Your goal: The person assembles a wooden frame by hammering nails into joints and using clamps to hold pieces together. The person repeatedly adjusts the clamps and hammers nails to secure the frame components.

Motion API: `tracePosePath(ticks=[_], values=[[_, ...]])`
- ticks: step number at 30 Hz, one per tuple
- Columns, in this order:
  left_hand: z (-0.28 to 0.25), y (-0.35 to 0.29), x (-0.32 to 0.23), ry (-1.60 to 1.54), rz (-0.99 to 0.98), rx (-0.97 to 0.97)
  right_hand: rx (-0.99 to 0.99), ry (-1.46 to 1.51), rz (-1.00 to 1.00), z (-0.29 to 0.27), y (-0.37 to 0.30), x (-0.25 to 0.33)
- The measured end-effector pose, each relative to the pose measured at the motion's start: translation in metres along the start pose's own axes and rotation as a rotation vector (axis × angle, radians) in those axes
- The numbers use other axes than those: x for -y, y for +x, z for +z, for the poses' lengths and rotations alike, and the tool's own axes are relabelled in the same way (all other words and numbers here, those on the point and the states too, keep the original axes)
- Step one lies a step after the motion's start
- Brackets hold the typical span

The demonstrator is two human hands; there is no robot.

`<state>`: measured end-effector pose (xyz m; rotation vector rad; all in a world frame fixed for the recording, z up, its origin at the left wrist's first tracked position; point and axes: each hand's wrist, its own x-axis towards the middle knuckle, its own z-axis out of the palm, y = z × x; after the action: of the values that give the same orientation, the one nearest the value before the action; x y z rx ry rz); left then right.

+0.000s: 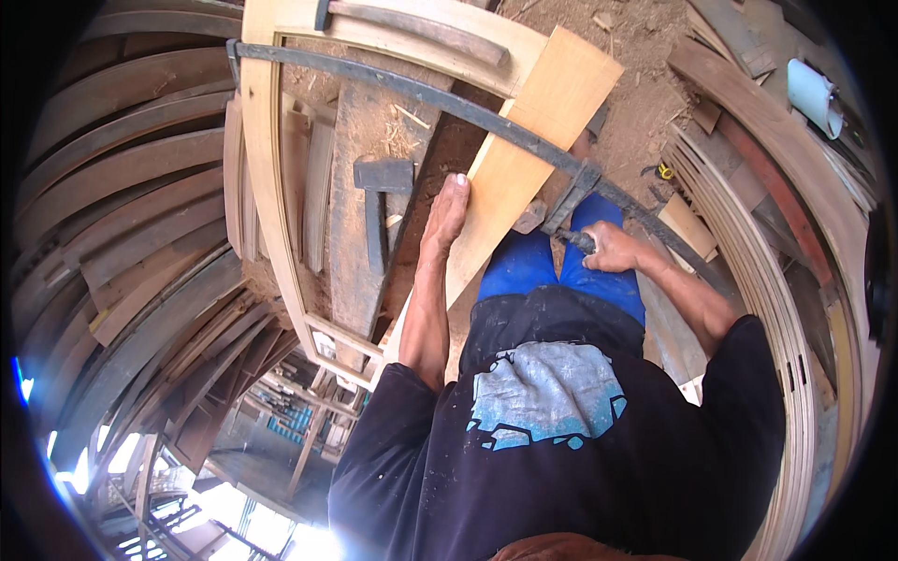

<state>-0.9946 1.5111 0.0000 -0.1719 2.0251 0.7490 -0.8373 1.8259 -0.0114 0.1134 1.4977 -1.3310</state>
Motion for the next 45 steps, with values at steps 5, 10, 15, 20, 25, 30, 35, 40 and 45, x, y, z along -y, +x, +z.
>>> tracePosePath(ticks=[5,10,15,20,25,30,35,40,45], values=[[0.001,0.001,0.003,-0.066,0.093,-0.027,-0.144,-0.525,0.172,-0.006,-0.031,0.068],[-0.005,-0.014,-0.007,-0.054,-0.047,-0.101,-0.640,-0.445,-0.238,-0.097,-0.020,0.208],[-0.012,-0.019,-0.024,-0.073,-0.022,-0.160,-0.932,-0.734,-0.175,-0.161,0.066,0.276],[-0.017,-0.031,-0.024,-0.168,-0.104,-0.091,-0.839,-0.886,-0.127,-0.154,0.128,0.302],[-0.029,-0.027,-0.036,-0.221,-0.069,-0.033,-0.690,-0.701,-0.057,-0.170,0.146,0.305],[-0.034,0.002,-0.073,-0.048,0.276,-0.421,-0.740,-0.375,-0.284,-0.183,0.080,0.304],[-0.068,0.026,-0.163,0.138,0.777,-0.744,-0.919,0.035,-0.188,-0.180,-0.012,0.266],[-0.084,0.124,-0.215,0.358,0.658,-0.641,-0.782,0.220,-0.013,-0.200,-0.075,0.247],[-0.077,0.164,-0.220,0.598,0.386,-0.506,-0.989,0.373,-0.078,-0.231,-0.082,0.261]])
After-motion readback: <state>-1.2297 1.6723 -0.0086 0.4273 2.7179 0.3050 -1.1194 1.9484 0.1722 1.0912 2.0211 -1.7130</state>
